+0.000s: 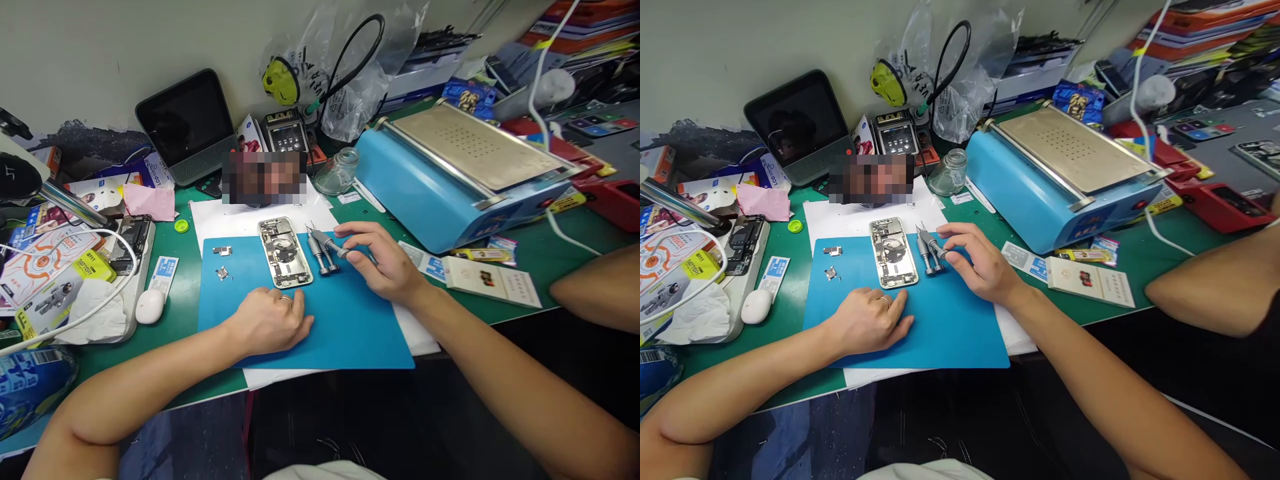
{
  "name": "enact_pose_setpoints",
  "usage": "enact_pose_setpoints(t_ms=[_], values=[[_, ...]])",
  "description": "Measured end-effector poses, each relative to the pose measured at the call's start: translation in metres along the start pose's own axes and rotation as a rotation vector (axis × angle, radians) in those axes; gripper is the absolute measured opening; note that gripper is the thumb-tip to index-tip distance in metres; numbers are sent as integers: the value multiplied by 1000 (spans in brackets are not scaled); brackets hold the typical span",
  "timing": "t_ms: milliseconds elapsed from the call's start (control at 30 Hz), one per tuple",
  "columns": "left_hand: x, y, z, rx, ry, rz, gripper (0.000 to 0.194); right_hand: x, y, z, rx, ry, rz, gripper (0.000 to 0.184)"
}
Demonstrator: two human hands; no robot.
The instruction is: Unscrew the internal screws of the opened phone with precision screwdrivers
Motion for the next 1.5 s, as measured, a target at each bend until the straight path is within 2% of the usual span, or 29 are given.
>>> enact_pose_setpoints(t_ms=[233, 433, 567, 633, 767, 867, 1000, 1067, 1233, 1333, 1500], values=[[2, -2, 1, -64, 15, 56, 47, -4, -5, 3, -43, 120, -234, 12], [12, -11, 0, -191, -39, 160, 50, 28, -15, 17, -31, 128, -399, 11], [16, -12, 0, -286, -67, 196, 56, 54, -23, 26, 57, 124, -475, 12], [17, -13, 0, -340, -46, 187, 52, 64, -25, 28, 114, 124, -538, 13], [14, -13, 0, -391, 39, 165, 32, 74, -27, 30, 194, 150, -650, 15], [12, -13, 0, -415, 81, 160, 37, 76, -24, 29, 194, 165, -715, 16], [12, -14, 1, -435, 74, 174, 43, 77, -17, 17, 12, 154, -736, 20], [12, -15, 1, -432, 60, 186, 44, 78, -11, 7, -76, 124, -673, 31], [15, -16, 1, -415, 30, 225, 47, 80, 8, -24, -6, -141, -421, 75], [19, -14, -1, -390, -4, 276, 49, 71, 11, -39, -43, -186, -367, 78], [26, -14, -4, -351, -79, 379, 45, 61, 15, -60, -17, -196, -435, 66]])
Point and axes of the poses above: each hand's wrist, its own z-axis away from the middle knuckle, its own y-axis out of the palm, x = y × z, the point moved 4 cm from there along -z, towards the middle knuckle, and after that the axes turned 14 degrees about x, right-handed, at the moved point
